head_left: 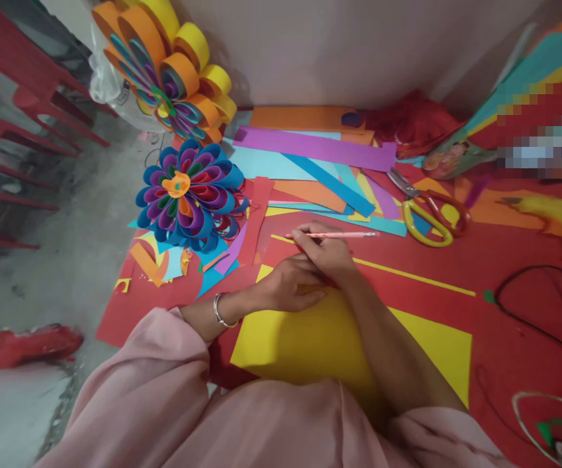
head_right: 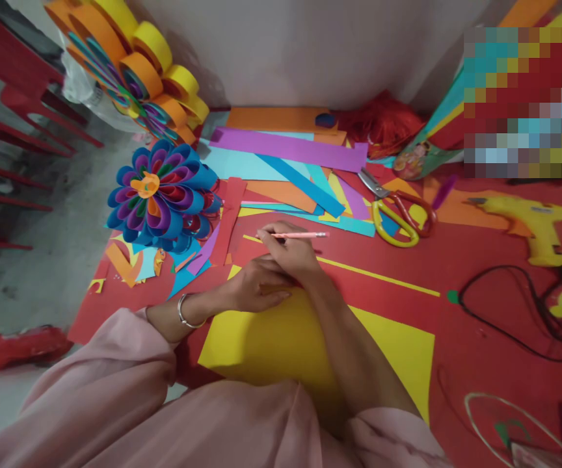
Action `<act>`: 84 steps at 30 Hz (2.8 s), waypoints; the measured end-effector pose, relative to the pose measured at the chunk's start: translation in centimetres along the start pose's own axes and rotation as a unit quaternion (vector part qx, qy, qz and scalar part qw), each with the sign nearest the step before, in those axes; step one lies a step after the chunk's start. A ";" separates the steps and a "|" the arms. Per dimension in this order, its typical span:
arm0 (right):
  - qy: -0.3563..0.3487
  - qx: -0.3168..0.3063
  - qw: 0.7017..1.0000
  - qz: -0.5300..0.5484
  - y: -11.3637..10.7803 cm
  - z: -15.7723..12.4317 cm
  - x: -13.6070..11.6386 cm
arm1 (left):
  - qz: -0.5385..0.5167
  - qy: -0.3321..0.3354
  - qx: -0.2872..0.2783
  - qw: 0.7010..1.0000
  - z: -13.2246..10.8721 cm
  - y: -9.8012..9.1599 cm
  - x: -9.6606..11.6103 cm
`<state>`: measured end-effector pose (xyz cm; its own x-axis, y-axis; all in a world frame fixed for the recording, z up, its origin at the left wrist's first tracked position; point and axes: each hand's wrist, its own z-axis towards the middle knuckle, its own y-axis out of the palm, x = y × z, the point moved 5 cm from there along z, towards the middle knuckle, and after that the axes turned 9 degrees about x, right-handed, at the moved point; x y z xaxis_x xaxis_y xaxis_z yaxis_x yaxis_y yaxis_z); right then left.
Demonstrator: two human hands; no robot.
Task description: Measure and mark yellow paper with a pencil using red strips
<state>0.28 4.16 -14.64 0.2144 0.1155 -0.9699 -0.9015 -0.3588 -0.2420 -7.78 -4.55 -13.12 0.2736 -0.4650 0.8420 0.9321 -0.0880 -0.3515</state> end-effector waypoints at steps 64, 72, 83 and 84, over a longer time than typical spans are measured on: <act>0.077 0.378 0.898 -0.212 -24.2 -16.9 0.2 | 0.384 -0.052 -0.033 0.921 9.9 -7.0 3.2; 0.067 0.418 0.886 -0.187 -24.4 -11.6 -0.1 | 0.445 0.031 0.167 0.879 9.0 -10.1 6.1; 0.061 0.393 0.899 -0.181 -23.1 -11.0 -1.6 | 0.290 -0.070 0.042 0.953 5.1 -4.2 2.9; 0.046 0.395 0.901 -0.175 -22.7 -12.0 -2.6 | 0.284 -0.066 0.048 0.955 5.2 -3.8 3.2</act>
<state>24.73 0.86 -6.99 0.5342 0.0026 -0.8453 -0.7513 0.4599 -0.4734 -9.21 -1.10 -6.97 0.7630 -0.2990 0.5731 0.6404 0.2292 -0.7331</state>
